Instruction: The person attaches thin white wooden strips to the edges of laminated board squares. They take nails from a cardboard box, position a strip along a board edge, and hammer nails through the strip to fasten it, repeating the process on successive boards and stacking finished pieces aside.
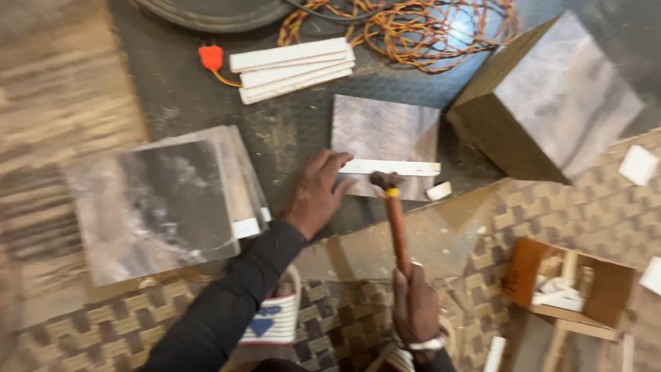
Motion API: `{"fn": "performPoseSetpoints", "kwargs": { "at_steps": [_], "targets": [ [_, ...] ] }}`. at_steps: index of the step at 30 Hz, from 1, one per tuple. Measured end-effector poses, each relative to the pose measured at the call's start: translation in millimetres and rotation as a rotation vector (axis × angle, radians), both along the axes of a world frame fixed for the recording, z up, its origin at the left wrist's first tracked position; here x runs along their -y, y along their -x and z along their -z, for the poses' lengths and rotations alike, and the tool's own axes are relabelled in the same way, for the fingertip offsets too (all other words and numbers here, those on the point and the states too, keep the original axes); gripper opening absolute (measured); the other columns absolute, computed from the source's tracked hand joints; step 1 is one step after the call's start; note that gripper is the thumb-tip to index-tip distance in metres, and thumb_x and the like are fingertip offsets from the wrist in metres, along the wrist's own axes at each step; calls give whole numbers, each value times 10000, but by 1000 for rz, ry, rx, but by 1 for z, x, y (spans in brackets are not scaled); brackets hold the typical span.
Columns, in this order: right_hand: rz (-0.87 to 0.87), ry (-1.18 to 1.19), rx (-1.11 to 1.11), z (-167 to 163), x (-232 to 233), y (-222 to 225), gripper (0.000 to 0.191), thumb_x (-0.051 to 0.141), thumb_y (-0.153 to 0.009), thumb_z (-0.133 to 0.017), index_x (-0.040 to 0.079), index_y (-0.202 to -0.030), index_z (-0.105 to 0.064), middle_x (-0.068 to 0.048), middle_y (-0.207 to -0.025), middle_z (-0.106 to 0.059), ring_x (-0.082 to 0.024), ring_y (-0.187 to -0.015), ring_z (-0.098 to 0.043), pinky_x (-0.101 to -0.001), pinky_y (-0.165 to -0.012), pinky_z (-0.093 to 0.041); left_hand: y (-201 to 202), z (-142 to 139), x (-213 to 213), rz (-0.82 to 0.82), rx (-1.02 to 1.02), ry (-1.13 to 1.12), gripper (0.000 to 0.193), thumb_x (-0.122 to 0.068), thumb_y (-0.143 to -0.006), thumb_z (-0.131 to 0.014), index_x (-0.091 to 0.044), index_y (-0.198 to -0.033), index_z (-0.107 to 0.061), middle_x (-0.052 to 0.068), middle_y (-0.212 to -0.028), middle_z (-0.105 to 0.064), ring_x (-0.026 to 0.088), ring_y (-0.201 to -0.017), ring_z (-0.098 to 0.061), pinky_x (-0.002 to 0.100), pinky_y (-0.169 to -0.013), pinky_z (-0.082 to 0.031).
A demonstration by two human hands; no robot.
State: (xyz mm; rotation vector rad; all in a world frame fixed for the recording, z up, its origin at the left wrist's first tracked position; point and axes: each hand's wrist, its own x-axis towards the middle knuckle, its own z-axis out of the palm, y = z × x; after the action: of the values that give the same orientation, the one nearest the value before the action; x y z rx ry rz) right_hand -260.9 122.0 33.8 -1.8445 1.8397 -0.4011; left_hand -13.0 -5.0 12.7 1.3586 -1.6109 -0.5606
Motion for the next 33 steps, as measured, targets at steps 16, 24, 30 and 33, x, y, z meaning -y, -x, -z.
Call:
{"fn": "performPoseSetpoints", "kwargs": {
  "at_steps": [16, 24, 30, 33],
  "targets": [
    [52, -153, 156, 6, -22, 5, 198, 230, -985, -558, 46, -1024, -618, -124, -554, -594, -306, -457, -602, -433, -457, -430, -36, -31, -63, -91, 759, -145, 289, -13, -779, -656, 9, -1056, -737, 99, -926, -670, 258, -943, -611, 397, -885, -434],
    [85, -172, 184, 4, -23, 8, 216, 249, -981, -561, 48, -1015, -632, -105, -548, -615, -279, -457, -630, -411, -460, -458, -27, -14, -56, 19, 844, -326, 161, 16, -711, -655, -17, -860, -707, 121, -874, -652, 278, -914, -621, 389, -824, -472],
    [95, -202, 205, 2, -25, 10, 228, 257, -986, -553, 47, -1003, -640, -99, -519, -601, -248, -413, -601, -397, -431, -426, -28, -14, -60, -104, 713, -247, 124, 29, -794, -650, -25, -903, -624, 132, -883, -653, 302, -888, -633, 424, -754, -532],
    [89, -173, 218, 2, -27, 11, 241, 256, -985, -562, 35, -1027, -648, -103, -513, -583, -239, -405, -578, -391, -428, -414, -26, -15, -64, -136, 463, -208, 54, -19, -921, -642, -27, -964, -612, 134, -863, -667, 305, -839, -658, 440, -690, -541]
  ]
}}
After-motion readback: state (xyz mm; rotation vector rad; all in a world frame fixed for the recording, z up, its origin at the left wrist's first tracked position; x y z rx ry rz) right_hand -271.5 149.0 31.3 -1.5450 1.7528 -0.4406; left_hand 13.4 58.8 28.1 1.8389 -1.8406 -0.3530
